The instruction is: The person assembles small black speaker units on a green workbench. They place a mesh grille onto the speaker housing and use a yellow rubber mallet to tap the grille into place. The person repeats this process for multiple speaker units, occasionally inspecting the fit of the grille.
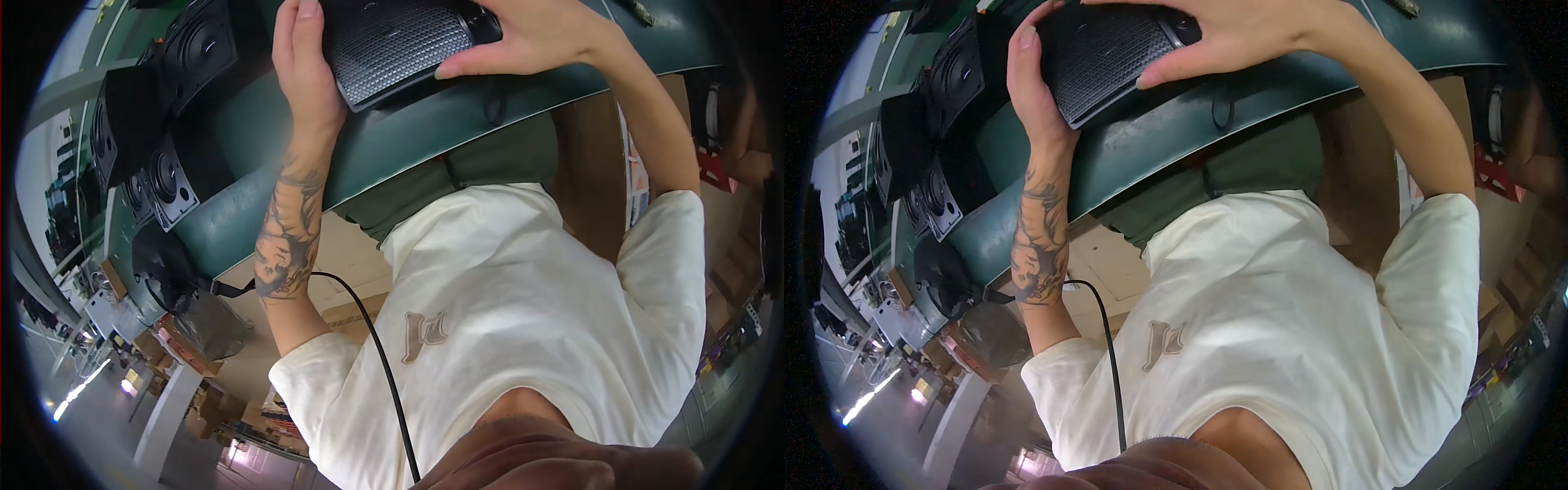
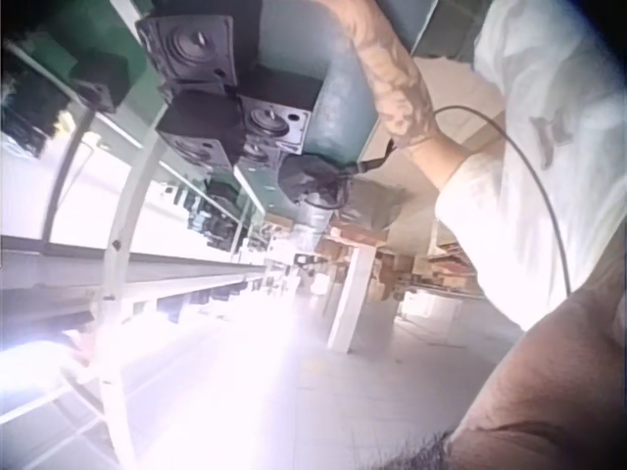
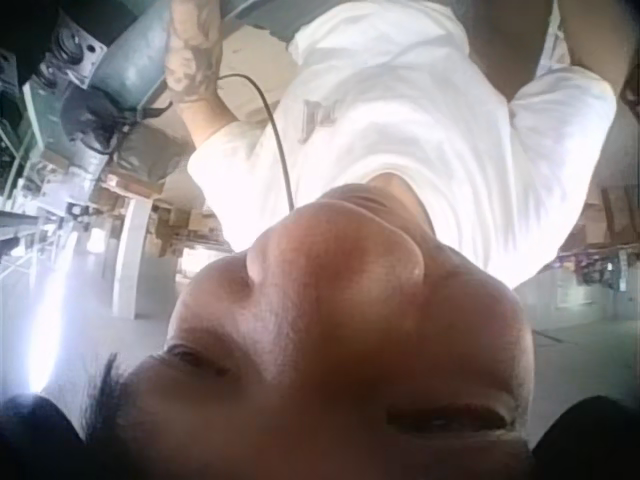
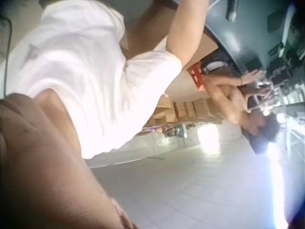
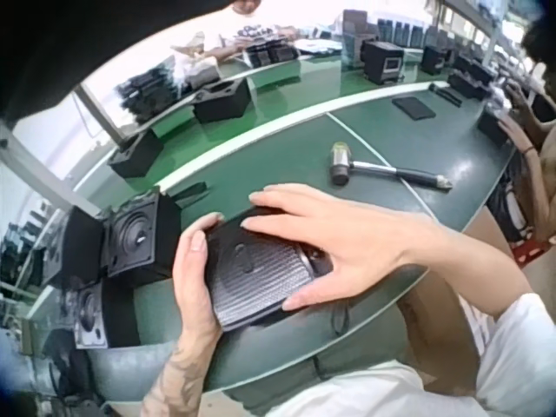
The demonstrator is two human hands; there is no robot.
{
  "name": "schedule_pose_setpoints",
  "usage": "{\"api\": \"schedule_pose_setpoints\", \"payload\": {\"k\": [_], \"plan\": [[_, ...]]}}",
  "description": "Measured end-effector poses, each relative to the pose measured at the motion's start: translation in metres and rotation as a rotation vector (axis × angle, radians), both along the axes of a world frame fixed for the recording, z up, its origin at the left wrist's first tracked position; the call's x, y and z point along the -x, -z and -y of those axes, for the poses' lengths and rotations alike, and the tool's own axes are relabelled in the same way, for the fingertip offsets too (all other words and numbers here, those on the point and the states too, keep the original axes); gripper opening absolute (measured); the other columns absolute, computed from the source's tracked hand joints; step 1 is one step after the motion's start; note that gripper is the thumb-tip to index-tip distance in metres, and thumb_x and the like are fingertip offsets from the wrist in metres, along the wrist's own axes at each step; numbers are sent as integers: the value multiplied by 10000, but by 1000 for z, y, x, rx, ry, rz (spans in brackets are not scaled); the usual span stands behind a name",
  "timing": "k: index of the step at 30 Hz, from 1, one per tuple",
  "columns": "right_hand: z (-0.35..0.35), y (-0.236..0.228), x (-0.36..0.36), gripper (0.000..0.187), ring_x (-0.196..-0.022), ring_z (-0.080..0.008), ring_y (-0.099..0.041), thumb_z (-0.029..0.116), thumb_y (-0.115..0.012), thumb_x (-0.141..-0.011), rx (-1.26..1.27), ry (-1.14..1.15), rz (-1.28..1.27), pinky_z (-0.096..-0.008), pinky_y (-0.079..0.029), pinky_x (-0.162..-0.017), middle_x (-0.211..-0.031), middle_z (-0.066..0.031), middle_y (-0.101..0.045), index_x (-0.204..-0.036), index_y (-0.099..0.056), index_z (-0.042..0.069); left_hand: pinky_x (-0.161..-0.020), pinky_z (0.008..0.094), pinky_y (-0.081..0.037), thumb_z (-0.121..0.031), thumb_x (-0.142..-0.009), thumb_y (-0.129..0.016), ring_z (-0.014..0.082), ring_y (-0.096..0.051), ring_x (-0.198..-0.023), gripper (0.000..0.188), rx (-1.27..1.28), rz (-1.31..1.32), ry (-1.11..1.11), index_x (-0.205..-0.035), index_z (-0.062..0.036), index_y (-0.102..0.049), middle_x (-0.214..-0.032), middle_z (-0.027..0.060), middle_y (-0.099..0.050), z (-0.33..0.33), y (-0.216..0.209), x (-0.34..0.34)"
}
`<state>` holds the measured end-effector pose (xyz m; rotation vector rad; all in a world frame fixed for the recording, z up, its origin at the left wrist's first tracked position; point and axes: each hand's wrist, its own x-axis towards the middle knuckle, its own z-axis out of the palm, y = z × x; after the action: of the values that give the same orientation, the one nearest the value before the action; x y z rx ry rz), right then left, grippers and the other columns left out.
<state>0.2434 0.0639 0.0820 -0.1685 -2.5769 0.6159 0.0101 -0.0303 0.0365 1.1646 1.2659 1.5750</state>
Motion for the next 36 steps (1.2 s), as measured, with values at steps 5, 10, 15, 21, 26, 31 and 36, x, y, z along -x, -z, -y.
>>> {"api": "schedule_pose_setpoints", "payload": {"k": [5,10,15,21,26,31,36], "plan": [[1,-3,0,790,-1405,-479,-443,387,-824,-843,-62,2,55,-502,-367,-1175,-1529,-322,-426,-1448,-526,-24,-1074,322,-414,-331,-1116,-422,182,-568,-1180,447,-61,118,8,-1357,11,-579,-1269,112,-610,-2,10,2],[14,2,5,795,-1430,-485,-423,375,-809,-861,-133,69,45,-530,-364,-1180,-1564,-298,-402,-1479,-496,-15,-1070,314,-415,-336,-1122,-404,173,-559,-1182,452,-71,91,-4,-1358,8,-577,-1250,102,-606,-5,18,5],[21,4,2,762,-1443,-481,-410,351,-786,-887,-120,116,30,-516,-363,-1188,-1570,-300,-392,-1482,-485,-20,-1078,312,-404,-344,-1125,-393,174,-553,-1190,458,-26,163,31,-1357,4,-579,-1242,98,-605,-4,9,2],[24,5,4,666,-1413,-478,-447,331,-710,-945,-217,190,107,-498,-387,-1177,-1540,-309,-423,-1462,-496,-31,-1068,306,-411,-350,-1131,-375,166,-555,-1181,465,-101,76,-5,-1353,3,-579,-1246,99,-604,-7,18,7],[38,-17,-3,624,-1502,-418,-333,266,-688,-961,100,181,183,-441,-291,-1225,-1593,-287,-357,-1481,-494,-19,-1080,299,-394,-301,-1126,-428,159,-542,-1194,412,-21,157,0,-1377,-4,-563,-1267,86,-600,0,8,-3],[24,34,-12,753,-1557,-282,-231,163,-683,-980,836,206,-300,-396,-203,-1252,-1647,-202,-289,-1599,-290,-10,-1117,347,-412,-311,-1086,-467,210,-504,-1328,491,-117,-3,-58,-1494,-39,-440,-1474,108,-502,8,7,10],[21,39,-4,956,-1470,-214,-339,113,-747,-943,1206,134,-215,-332,-282,-1215,-1618,-153,-327,-1638,-105,-21,-1126,356,-427,-264,-1047,-502,243,-509,-1353,626,94,137,-11,-1607,-82,-289,-1580,103,-395,22,-9,-16]]}}
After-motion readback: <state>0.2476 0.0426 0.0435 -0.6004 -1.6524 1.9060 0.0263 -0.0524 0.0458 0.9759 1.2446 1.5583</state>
